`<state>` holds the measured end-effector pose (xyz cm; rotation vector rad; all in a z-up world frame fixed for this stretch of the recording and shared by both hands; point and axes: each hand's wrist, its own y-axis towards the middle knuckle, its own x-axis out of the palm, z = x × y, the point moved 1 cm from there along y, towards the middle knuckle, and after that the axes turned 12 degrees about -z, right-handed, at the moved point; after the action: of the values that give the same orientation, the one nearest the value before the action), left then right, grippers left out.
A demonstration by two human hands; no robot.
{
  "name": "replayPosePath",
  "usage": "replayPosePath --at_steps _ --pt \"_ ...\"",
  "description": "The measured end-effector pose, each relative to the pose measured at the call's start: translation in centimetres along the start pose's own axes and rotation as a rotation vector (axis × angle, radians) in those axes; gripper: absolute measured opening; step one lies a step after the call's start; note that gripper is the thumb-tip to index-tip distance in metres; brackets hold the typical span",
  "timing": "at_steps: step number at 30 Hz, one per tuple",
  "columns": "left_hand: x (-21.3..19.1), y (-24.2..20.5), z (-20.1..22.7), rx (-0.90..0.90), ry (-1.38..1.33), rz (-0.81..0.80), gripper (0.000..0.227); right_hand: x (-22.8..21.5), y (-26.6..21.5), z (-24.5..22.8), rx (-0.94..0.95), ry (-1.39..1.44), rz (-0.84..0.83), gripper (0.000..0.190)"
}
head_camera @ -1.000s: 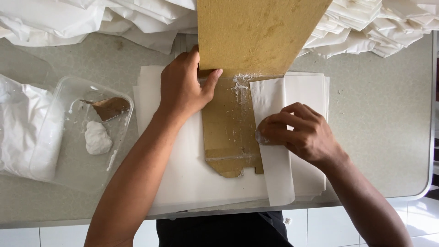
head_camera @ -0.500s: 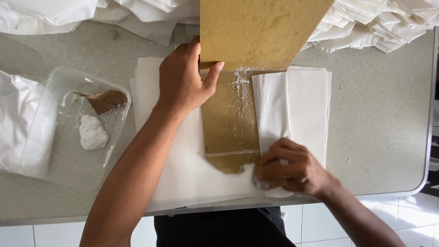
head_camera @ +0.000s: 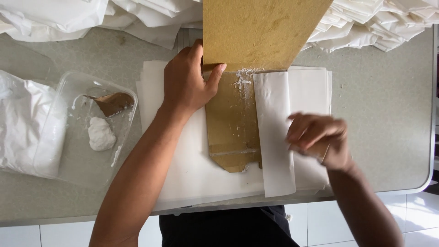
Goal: The person uses a small wooden spatula to scoop a white paste from a plastic container and spreads it onto white paper sheets placed on a cardboard jig. The person repeatedly scoops and spreads the paste across the paper surface.
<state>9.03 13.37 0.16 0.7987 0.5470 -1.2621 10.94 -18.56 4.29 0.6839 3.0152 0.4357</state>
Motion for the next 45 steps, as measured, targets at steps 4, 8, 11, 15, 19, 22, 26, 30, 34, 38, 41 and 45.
replayPosePath --at_steps 4,8,11,15,19,22,26,30,34,38,41,45 --pt "0.1 0.1 -0.1 -0.026 0.01 -0.001 0.037 -3.4 1.3 1.0 0.016 -0.246 -0.033 0.022" --pt "0.2 0.0 -0.3 0.01 -0.02 0.032 0.037 -3.3 3.9 1.9 0.095 -0.088 -0.266 0.026" --pt "0.2 0.0 -0.9 -0.016 0.035 -0.054 0.046 -3.4 4.1 2.8 0.046 -0.018 -0.238 0.024" --pt "0.0 0.0 0.1 -0.025 0.005 -0.002 0.053 -3.7 4.0 2.8 0.06 0.011 -0.247 0.025" --pt "-1.2 -0.2 2.3 0.069 0.01 0.343 0.063 -3.9 3.9 2.5 0.159 0.021 -0.223 0.023" --pt "-2.5 -1.3 5.6 0.347 -0.048 0.343 0.039 -3.9 3.8 2.7 0.146 0.032 -0.163 0.02" --pt "0.4 -5.1 8.6 0.825 -0.156 -0.009 0.009 -4.4 2.9 3.7 0.141 0.062 -0.054 0.024" --pt "2.4 -7.7 10.8 0.943 -0.052 -0.357 0.024 -3.9 3.5 3.1 0.167 0.008 0.032 0.022" --pt "2.5 -9.9 11.8 0.835 0.007 -0.612 0.034 -3.0 4.2 1.8 0.229 -0.006 0.026 0.024" --pt "2.6 -10.8 11.5 0.829 0.004 -0.749 0.072 -2.9 3.6 3.2 0.075 -0.029 0.09 0.02" --pt "2.4 -10.8 11.5 0.782 -0.062 -0.713 0.082 -2.3 3.2 2.9 0.005 -0.054 0.223 0.017" --pt "3.3 -11.0 11.3 0.779 -0.022 -0.699 0.082 -2.8 3.2 1.7 0.031 -0.441 0.185 0.025"
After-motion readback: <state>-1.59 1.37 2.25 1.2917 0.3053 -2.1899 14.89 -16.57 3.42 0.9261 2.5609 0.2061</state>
